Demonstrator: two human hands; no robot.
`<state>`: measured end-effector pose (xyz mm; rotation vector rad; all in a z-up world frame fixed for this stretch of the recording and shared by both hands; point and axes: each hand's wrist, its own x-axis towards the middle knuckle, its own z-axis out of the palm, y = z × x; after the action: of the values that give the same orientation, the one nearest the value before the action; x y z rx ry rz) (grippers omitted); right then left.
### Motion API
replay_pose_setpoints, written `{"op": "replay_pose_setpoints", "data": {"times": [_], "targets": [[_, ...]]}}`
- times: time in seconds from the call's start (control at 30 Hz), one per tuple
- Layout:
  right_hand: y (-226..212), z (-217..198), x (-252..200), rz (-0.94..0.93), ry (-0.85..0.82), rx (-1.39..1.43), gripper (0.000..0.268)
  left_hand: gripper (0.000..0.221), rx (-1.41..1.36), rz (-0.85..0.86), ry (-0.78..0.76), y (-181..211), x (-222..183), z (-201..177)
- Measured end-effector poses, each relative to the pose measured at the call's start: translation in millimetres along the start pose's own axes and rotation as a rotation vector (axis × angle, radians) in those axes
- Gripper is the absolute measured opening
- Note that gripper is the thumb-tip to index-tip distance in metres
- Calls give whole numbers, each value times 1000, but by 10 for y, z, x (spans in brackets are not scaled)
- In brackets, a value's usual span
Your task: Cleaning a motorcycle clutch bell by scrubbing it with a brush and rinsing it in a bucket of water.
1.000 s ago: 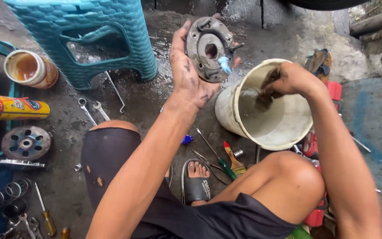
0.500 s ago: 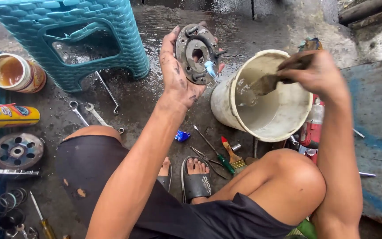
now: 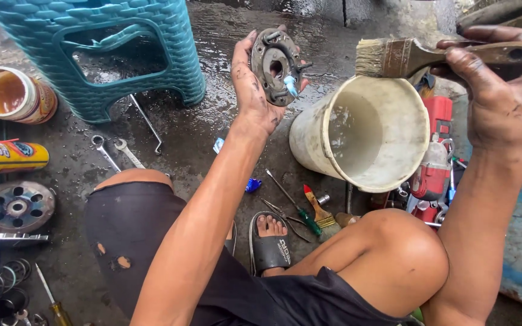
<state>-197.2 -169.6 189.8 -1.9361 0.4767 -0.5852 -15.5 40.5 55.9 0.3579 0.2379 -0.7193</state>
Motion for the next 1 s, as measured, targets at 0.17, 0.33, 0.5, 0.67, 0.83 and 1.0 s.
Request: {"op": "replay_pose_setpoints", "data": {"times": [0.17, 0.33, 0.5, 0.67, 0.83, 1.0], "targets": [[422, -14, 540, 162, 234, 412, 14, 52, 15, 108, 61, 91, -25, 29], [915, 669, 668, 405, -257, 979, 52, 50, -119, 95, -59, 218, -40, 61], [891, 1031, 1040, 581, -16, 910, 19, 46, -155, 96, -57, 166, 118, 106], [821, 1174, 1126, 449, 71, 892, 14, 46, -149, 74, -37, 146, 101, 83], [765, 1243, 1165, 374, 89, 865, 18, 46, -109, 97, -1, 162, 52, 129], [565, 1269, 1119, 300, 90, 783, 24, 48, -123, 79, 1, 156, 49, 103]]}}
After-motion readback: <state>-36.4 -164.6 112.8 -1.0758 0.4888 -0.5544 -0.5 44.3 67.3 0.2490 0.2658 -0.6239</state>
